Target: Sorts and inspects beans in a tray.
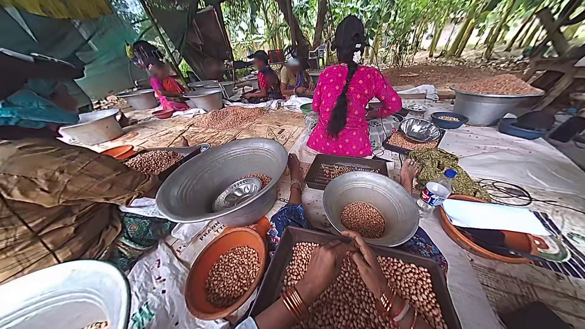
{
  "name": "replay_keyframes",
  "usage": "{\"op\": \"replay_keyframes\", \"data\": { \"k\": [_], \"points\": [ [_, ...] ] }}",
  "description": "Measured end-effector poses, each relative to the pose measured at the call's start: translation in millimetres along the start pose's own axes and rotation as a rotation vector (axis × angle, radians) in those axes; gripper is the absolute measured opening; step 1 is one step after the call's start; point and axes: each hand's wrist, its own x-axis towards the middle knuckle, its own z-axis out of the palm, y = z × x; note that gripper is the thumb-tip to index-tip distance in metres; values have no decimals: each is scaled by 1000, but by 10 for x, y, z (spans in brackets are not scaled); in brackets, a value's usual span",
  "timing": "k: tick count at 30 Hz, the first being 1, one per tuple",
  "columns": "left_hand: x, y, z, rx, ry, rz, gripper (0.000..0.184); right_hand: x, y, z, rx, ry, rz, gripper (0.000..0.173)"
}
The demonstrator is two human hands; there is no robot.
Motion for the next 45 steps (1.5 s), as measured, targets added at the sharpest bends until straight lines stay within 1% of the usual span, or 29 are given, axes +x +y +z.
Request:
{"op": "replay_keyframes", "data": {
  "k": [8, 13, 17, 26, 40, 45],
  "points": [
    [7, 8, -24, -45, -24, -32, 27, -10, -13, 8, 15, 19, -1, 53],
    [10, 18, -37, -63, -47, -55, 29, -13, -30, 8, 33, 70, 32, 56],
    [17, 17, -52, -85, -72, -62, 29, -12, -52, 6, 13, 72, 32, 57],
    [18, -5, -56, -75, -46, -36, 27, -4, -67, -11, 26, 60, 23, 58],
    [-22, 44, -24, 74, -36, 17, 25, -6, -48, -15, -16, -64, 107, 62],
    [-21, 46, -9, 108, -13, 34, 23, -4, -60, -25, -26, -95, 109, 61]
  ]
}}
